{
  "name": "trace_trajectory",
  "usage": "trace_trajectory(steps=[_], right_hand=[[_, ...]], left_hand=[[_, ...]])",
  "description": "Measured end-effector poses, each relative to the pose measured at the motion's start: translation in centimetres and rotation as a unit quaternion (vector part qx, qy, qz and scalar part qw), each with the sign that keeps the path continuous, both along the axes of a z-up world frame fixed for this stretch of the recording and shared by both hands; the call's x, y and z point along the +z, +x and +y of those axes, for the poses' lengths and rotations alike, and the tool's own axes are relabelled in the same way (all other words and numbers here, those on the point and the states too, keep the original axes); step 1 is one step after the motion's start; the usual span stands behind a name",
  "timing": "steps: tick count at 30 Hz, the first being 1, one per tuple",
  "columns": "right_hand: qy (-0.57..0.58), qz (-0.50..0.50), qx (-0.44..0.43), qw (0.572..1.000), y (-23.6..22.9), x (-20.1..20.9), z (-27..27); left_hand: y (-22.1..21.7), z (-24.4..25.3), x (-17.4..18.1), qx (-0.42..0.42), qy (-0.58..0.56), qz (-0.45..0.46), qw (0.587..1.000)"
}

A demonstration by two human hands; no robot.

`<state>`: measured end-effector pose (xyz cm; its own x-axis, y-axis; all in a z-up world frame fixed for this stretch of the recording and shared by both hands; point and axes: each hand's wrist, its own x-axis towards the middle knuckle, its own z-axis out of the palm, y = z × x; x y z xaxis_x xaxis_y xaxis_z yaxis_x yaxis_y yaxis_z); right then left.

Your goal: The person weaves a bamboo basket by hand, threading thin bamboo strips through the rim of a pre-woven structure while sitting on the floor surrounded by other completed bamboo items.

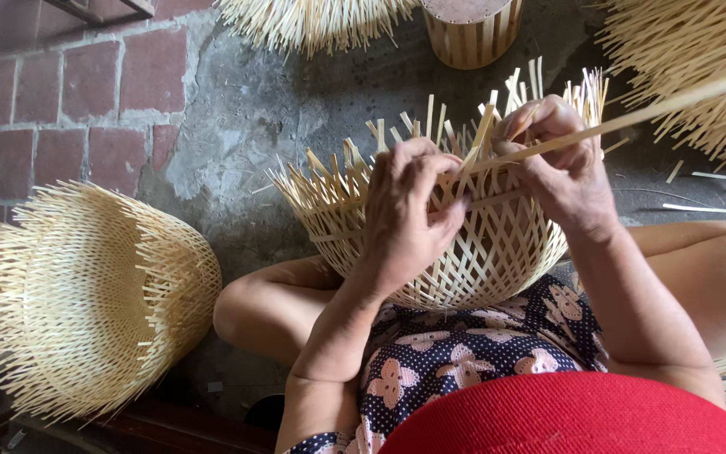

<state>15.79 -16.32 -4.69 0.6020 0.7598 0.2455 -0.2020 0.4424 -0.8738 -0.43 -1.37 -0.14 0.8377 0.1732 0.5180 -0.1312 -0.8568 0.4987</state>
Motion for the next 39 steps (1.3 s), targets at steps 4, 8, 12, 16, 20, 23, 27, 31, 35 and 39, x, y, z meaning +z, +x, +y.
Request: trace_trajectory(steps=[4,8,12,16,20,23,27,31,35,39], right_hand=[[0.017,-0.107,-0.072,0.991,-0.7,-0.1,0.1],[0.020,-0.102,-0.095,0.990,-0.9,-0.1,0.1],[0.062,-0.115,-0.050,0.990,0.5,-1.4,0.4],[0.091,-0.133,-0.003,0.987,1.7,-1.8,-0.1],[0.141,-0.043,0.088,0.985,2.5,-1.4,0.0],[0.089,-0.014,0.062,0.994,1.8,-0.8,0.5],[-0.083,-0.175,-0.071,0.978,0.7,0.0,0.8],[0.038,-0.063,-0.083,0.994,0.7,-0.5,0.6],[0.006,-0.065,-0.102,0.993,-0.6,-1.8,-0.5],[0.012,-0.178,-0.165,0.970,-0.3,-2.9,-0.3]], left_hand=[[1.1,-1.5,0.5,0.102,0.073,0.053,0.991],[1.8,-2.1,1.0,0.134,0.072,0.037,0.988],[2.3,-2.0,0.7,0.146,0.052,0.081,0.985],[2.3,-2.1,0.3,0.142,0.047,0.064,0.987],[2.4,-1.9,0.0,0.127,-0.017,0.055,0.990],[1.6,-1.5,0.2,0.067,-0.065,0.023,0.995],[1.4,-1.6,0.1,0.066,-0.024,0.017,0.997],[2.2,-1.9,0.5,0.135,0.052,0.068,0.987],[2.3,-2.3,0.9,0.149,0.080,0.093,0.981],[3.4,-2.3,0.0,0.175,0.045,0.085,0.980]])
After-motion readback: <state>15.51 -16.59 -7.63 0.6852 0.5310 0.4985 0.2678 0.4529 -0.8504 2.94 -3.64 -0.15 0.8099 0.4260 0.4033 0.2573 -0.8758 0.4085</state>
